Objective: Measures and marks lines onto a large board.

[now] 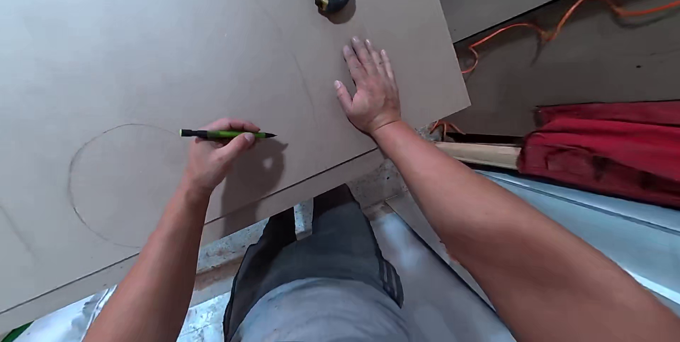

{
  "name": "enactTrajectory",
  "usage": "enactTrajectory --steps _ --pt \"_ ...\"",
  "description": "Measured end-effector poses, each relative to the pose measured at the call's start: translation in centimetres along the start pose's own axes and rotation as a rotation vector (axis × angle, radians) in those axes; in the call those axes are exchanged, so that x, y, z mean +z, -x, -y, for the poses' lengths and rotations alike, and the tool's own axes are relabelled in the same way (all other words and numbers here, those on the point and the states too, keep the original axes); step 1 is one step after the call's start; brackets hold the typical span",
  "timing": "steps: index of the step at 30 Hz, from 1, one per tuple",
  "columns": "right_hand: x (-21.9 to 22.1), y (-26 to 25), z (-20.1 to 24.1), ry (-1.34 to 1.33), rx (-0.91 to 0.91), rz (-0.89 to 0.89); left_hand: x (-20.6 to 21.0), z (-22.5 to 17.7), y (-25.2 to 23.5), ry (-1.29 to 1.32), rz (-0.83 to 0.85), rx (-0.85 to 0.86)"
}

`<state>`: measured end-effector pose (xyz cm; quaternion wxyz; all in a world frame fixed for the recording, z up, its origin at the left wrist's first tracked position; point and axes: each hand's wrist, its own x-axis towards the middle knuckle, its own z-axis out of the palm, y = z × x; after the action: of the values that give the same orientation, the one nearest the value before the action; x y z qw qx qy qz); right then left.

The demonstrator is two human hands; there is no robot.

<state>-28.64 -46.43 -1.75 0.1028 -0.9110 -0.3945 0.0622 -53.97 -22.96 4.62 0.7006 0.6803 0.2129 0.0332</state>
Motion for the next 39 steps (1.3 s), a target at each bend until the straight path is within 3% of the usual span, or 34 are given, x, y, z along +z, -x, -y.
enactTrajectory --steps 7,13,27,34,39 --pt "0.2 -0.5 -0.2 0.012 0.028 0.022 1.9 1.9 -7.6 0.003 0.047 0.166" --pt "0.0 -0.8 -0.3 -0.001 0.032 0.014 4.3 1.1 -11.1 -0.056 -0.118 0.168" --pt "0.0 -1.1 -0.6 -0.005 0.036 0.034 5.3 0.9 -11.6 -0.11 -0.205 0.143" --pt "0.0 -1.0 -0.6 -0.01 0.04 0.025 4.1 0.8 -10.8 -0.194 -0.018 0.155" --pt "0.0 -1.2 -0.6 -0.015 0.046 0.035 5.2 0.7 -11.5 -0.114 -0.169 0.124"
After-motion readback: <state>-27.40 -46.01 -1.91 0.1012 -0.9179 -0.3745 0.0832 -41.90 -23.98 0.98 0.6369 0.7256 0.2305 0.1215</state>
